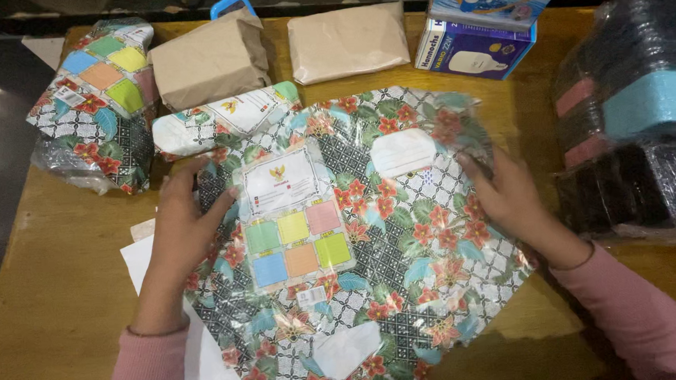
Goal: The person wraps a rectangular box with floral-patterned wrapping paper on a wooden table. They fold the paper around the box, press the folds flat, apply tape to secure the seams, and fold and tape the open ends of the paper closed.
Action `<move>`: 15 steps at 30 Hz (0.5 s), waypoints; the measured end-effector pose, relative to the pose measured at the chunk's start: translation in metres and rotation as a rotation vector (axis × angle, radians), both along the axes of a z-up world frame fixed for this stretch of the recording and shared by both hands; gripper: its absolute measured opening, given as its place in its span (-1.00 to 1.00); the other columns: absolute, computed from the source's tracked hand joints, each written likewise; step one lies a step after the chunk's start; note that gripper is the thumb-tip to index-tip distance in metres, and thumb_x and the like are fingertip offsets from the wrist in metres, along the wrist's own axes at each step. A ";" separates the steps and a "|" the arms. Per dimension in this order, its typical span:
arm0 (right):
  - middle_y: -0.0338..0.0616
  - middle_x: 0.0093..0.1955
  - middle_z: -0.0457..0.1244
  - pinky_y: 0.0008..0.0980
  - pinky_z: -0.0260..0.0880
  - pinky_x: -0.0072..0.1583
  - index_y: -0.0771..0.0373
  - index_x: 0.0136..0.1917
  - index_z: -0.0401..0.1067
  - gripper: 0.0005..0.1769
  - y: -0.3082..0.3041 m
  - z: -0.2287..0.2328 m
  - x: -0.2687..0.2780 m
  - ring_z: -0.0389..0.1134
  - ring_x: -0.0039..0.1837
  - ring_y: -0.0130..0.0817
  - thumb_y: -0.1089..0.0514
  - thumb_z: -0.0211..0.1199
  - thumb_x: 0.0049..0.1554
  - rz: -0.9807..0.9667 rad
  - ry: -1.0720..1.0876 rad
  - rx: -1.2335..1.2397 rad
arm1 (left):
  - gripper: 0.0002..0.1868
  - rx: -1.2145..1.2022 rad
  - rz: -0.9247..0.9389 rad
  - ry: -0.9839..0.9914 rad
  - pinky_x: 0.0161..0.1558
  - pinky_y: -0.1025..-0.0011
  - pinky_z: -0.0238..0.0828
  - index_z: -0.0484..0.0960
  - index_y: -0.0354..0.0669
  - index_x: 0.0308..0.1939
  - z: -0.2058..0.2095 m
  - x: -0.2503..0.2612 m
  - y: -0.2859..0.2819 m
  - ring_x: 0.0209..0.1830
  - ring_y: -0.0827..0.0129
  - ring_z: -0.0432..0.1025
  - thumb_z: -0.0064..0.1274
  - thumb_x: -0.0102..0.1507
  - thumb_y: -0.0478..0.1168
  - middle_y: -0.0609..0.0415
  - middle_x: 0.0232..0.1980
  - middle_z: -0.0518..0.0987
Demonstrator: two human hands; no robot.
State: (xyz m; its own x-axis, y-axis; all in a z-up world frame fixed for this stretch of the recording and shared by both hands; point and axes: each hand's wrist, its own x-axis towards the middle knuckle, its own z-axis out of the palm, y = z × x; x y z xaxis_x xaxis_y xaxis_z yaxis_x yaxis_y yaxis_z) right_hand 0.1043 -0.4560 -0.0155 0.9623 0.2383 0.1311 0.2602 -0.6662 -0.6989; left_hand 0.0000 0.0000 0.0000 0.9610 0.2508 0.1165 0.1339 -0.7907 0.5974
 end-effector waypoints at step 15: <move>-0.30 -0.13 0.32 -0.47 0.29 -0.08 0.29 0.11 0.45 -0.80 -0.017 -0.043 0.030 0.26 -0.14 -0.54 0.13 0.27 0.30 -0.042 0.309 0.536 | -0.51 -0.016 -0.115 -0.333 0.24 0.15 0.38 0.41 -0.33 0.31 -0.022 -0.003 0.021 0.21 -0.03 0.40 0.03 0.27 -0.47 -0.20 0.21 0.44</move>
